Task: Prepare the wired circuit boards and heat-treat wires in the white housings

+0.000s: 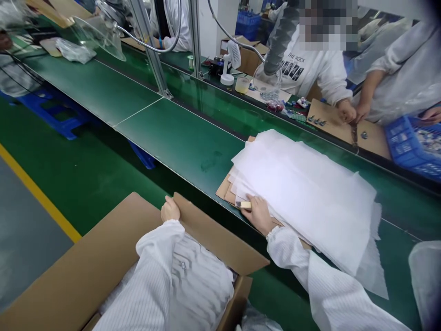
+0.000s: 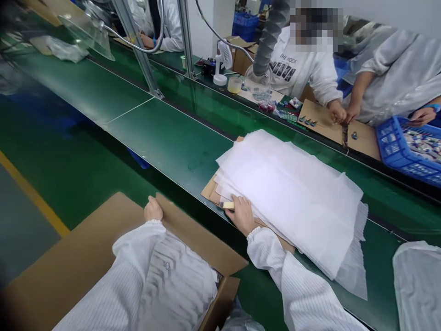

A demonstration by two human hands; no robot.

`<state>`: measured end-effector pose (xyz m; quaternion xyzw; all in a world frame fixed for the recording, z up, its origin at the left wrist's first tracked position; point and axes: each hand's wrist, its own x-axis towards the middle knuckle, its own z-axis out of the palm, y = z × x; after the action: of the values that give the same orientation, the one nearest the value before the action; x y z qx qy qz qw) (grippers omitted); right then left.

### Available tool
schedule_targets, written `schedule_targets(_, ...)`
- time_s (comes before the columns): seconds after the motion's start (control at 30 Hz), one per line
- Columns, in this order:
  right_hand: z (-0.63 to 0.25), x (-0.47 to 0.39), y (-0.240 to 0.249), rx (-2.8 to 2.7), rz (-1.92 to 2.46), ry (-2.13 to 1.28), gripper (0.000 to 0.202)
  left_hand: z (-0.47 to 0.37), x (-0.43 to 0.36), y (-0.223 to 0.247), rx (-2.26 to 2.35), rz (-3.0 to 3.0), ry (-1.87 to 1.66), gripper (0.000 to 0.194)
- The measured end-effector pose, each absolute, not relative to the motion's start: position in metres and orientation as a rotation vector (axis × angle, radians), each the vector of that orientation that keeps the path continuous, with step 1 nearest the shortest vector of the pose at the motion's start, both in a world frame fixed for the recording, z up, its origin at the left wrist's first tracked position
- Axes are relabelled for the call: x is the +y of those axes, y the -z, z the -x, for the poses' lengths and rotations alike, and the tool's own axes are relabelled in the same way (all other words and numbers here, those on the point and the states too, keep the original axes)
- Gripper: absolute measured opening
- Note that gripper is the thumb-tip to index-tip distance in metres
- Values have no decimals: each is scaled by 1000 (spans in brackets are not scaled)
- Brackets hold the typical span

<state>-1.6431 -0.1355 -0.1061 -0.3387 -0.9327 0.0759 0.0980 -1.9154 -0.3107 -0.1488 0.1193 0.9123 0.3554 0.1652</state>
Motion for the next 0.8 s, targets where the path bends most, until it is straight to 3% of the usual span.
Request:
schedule_targets(0.2, 1647, -108, 118, -2729, 1000, -301, 43, 1908, -268, 163, 2751, -337, -645, 61)
schedule_targets(0.5, 1647, -110, 118, -2705, 995, -294, 38, 1913, -263, 173, 2754, -411, -333, 68)
schedule_targets(0.8, 1649, -110, 118, -2683, 901, -210, 30, 1913, -246, 225, 2521, -457, -34, 32)
